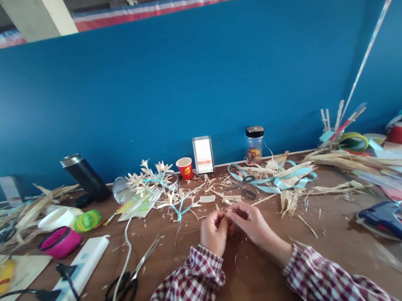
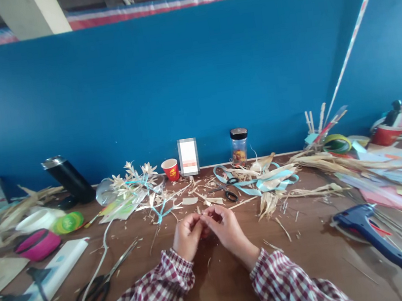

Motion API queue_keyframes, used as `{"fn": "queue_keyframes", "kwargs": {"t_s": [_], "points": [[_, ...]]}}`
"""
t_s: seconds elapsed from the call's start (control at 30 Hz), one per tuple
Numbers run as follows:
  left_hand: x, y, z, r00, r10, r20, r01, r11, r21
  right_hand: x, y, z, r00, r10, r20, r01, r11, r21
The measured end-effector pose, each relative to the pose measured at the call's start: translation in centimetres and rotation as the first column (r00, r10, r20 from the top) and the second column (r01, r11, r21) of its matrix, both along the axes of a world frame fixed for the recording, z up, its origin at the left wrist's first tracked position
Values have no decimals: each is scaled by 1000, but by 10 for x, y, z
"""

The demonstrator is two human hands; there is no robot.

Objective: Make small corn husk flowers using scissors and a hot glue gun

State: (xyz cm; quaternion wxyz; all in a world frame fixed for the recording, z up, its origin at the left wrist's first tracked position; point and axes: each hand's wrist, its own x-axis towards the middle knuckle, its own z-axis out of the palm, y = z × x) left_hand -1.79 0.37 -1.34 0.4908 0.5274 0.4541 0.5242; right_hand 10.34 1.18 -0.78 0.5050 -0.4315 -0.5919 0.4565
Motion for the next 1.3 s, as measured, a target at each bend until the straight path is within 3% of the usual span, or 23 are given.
{"fn": "queue_keyframes", "kwargs": {"t_s": [0.1, 0.27, 0.47, 0.67, 0.9, 1.07, 1.17, 1.3], "points": [[1, 0, -3, 999, 25, -44, -25, 1000, -6, 0, 1, -2, 999, -6, -38, 4, 999, -42], [2, 0, -5, 995, 44, -88, -39, 998, 51, 2, 0, 0, 989, -130, 64, 128, 991, 33], [4, 1, 1, 999, 14, 52, -11, 998, -65, 2, -4, 2, 972, -203, 116, 184, 971, 154], [5, 0, 1, 997, -9, 81, 12, 1000, -25, 2, -8, 3, 967, -214, 135, 184, 961, 205], [3, -1, 3, 997, 59, -42, -55, 994, 91, 0, -2, -5, 978, -187, 88, 170, 970, 176], [1, -2, 0, 979, 110, -171, -72, 973, 217, -5, -7, 1, 981, -190, 44, 181, 971, 155], [-2, -3, -3, 922, 218, -321, -79, 916, 393, -1, -5, 4, 961, -262, -84, 270, 958, 94], [-5, -4, -6, 875, 285, -391, -44, 851, 523, 17, 7, 1, 867, -449, -217, 469, 882, 48]]}}
